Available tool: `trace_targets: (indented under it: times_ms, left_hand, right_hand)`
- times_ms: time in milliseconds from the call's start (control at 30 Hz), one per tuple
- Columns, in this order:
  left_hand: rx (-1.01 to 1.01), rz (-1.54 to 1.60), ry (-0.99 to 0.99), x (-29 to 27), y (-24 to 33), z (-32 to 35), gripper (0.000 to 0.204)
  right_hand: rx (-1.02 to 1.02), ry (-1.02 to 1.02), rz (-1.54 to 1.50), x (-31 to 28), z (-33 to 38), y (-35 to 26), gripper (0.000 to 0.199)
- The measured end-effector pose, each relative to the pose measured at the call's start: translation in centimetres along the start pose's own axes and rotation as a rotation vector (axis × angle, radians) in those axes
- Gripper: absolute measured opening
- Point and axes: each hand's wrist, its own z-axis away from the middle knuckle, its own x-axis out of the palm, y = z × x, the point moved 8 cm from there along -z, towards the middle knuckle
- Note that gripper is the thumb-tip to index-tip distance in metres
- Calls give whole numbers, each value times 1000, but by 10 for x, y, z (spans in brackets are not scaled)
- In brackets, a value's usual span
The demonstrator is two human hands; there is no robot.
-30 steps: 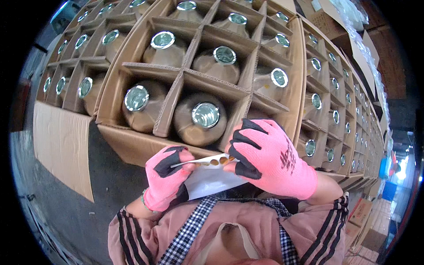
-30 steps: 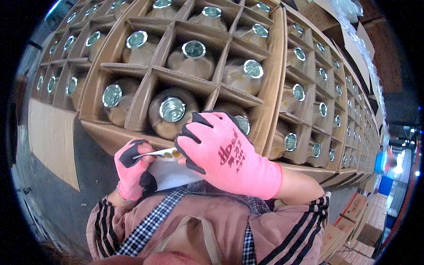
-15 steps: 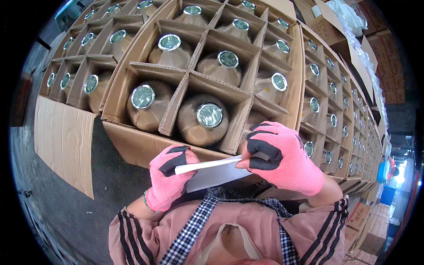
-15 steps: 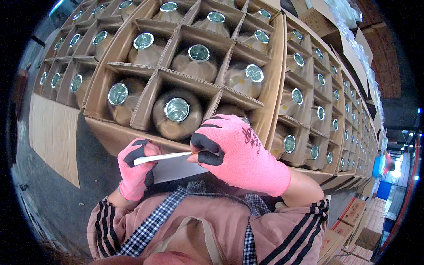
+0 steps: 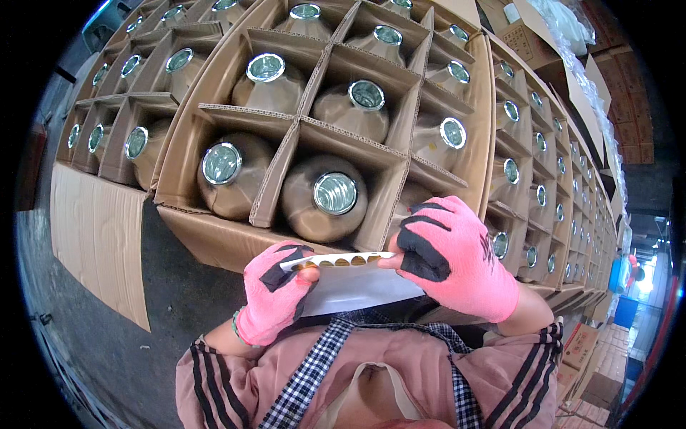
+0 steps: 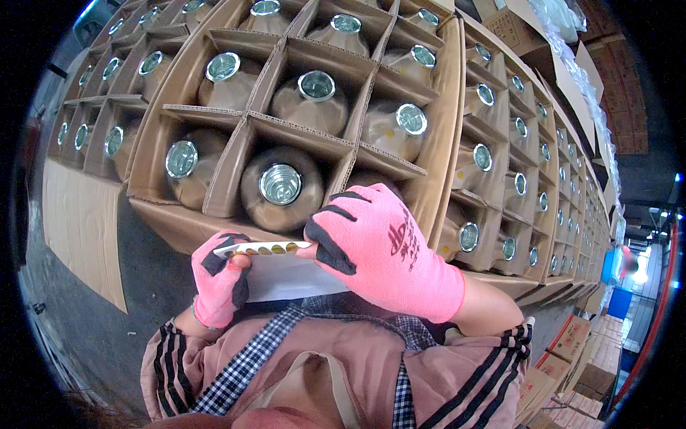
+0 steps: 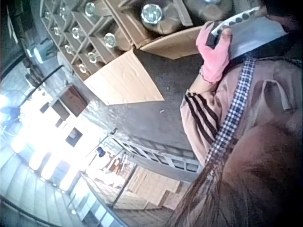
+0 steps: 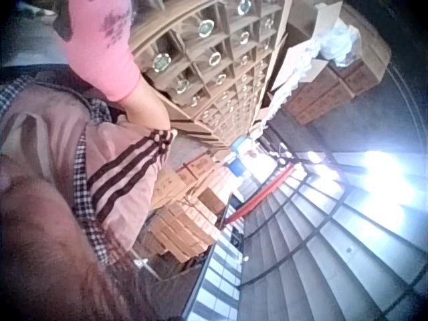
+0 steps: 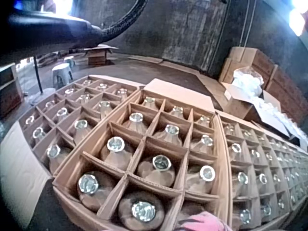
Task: The person applies round stickers to the lids of glass jars arranged in a cardboard box. They peel each sticker from a sheet and press it onto the jar lid one by one, working across multiple rows of jars.
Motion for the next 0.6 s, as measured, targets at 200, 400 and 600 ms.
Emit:
trace_targets:
  times_ms: [200, 400, 600]
  left_hand:
    - [-85, 90, 39, -3, -8, -2, 21]
    - [-167, 96, 68, -2, -11, -5, 19]
    - [-66, -86, 86, -8, -12, -4, 21]
  right_hand:
    - [-146, 27, 64, -2, -3, -8, 24]
    - [-203, 49, 94, 0, -1, -2, 23]
    - [105, 283, -459, -61, -25, 67, 17]
